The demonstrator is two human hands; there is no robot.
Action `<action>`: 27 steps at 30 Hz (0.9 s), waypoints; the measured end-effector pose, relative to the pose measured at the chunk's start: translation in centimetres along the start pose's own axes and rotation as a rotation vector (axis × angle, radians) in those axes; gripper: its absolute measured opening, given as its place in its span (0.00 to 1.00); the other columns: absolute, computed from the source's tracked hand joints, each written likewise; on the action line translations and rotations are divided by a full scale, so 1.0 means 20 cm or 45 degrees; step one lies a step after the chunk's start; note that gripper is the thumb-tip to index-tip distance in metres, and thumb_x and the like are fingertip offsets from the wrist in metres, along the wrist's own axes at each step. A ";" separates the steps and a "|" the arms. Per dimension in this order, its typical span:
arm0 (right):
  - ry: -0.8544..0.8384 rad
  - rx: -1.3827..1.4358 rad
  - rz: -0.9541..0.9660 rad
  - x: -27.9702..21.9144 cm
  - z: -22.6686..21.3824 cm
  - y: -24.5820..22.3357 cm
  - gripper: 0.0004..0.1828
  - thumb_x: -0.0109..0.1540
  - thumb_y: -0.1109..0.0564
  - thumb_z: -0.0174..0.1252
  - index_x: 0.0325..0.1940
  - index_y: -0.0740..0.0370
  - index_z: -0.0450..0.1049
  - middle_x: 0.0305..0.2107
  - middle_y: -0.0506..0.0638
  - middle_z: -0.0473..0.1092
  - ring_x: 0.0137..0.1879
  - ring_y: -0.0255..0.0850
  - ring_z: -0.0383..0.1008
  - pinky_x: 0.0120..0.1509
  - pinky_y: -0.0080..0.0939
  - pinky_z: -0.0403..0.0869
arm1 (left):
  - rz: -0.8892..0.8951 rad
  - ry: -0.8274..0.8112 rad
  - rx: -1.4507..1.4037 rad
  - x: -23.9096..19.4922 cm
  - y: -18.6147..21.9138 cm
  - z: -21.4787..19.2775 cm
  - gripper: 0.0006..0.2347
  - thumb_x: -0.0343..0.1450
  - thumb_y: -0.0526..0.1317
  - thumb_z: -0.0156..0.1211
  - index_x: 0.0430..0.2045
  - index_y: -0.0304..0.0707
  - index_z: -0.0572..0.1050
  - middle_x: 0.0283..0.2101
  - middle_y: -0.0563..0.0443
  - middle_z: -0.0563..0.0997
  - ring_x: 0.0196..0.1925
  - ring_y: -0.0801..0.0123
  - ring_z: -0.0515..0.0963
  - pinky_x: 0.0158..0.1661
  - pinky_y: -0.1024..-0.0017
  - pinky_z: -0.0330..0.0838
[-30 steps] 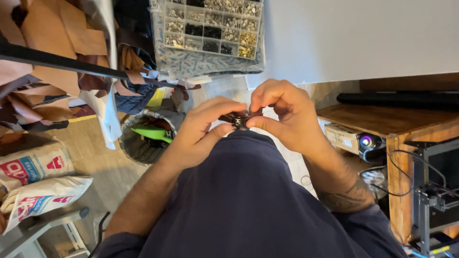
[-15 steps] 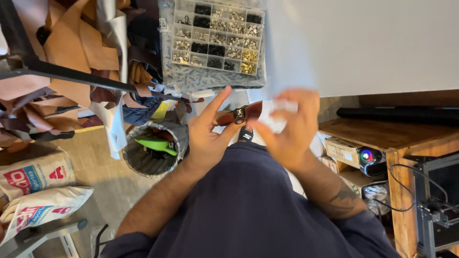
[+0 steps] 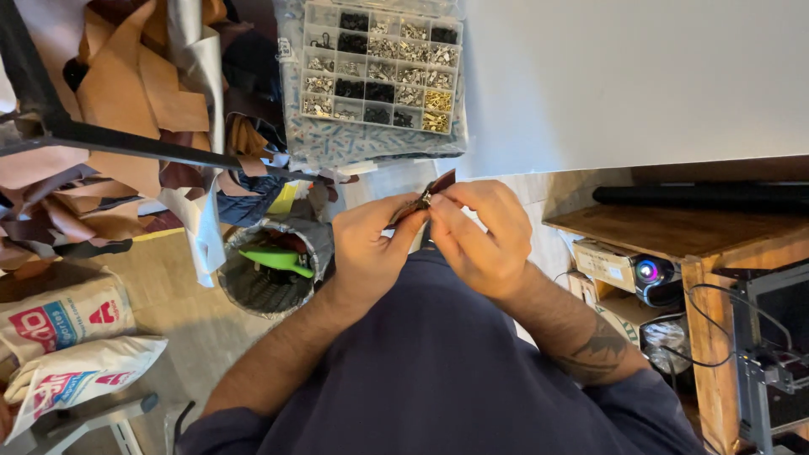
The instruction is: Attaching metal rivets to a leather strap with a zipper
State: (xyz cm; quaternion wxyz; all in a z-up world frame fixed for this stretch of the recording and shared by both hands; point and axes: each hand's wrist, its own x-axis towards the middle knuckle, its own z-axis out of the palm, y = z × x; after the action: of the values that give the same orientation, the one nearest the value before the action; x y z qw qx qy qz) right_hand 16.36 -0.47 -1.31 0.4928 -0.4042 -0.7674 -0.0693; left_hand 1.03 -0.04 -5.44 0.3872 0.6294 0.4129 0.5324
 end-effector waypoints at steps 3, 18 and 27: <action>-0.035 -0.107 -0.075 -0.06 0.01 0.02 0.06 0.58 0.73 0.65 0.35 0.67 0.82 0.28 0.57 0.73 0.27 0.45 0.71 0.31 0.43 0.74 | 0.001 0.005 0.045 -0.02 -0.03 0.01 0.08 0.65 0.26 0.71 0.36 0.29 0.83 0.25 0.44 0.85 0.29 0.53 0.87 0.30 0.70 0.81; -0.096 0.082 -0.018 -0.05 -0.01 0.02 0.06 0.60 0.74 0.62 0.36 0.70 0.80 0.29 0.58 0.72 0.27 0.47 0.71 0.30 0.42 0.74 | 0.081 -0.082 0.007 0.05 0.06 -0.01 0.03 0.69 0.27 0.66 0.29 0.34 0.83 0.21 0.49 0.81 0.26 0.52 0.85 0.29 0.70 0.79; -0.171 0.069 -0.079 -0.02 -0.03 0.00 0.05 0.63 0.72 0.61 0.37 0.70 0.81 0.29 0.58 0.71 0.29 0.49 0.72 0.29 0.43 0.73 | 0.106 -0.050 0.019 0.03 0.07 -0.05 0.02 0.70 0.27 0.65 0.28 0.32 0.83 0.23 0.45 0.83 0.28 0.46 0.85 0.28 0.66 0.79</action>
State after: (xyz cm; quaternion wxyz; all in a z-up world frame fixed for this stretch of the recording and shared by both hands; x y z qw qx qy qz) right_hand 16.86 -0.94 -1.26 0.4486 -0.3704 -0.8125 -0.0365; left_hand 0.33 0.08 -3.84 0.3682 0.6592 0.3826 0.5324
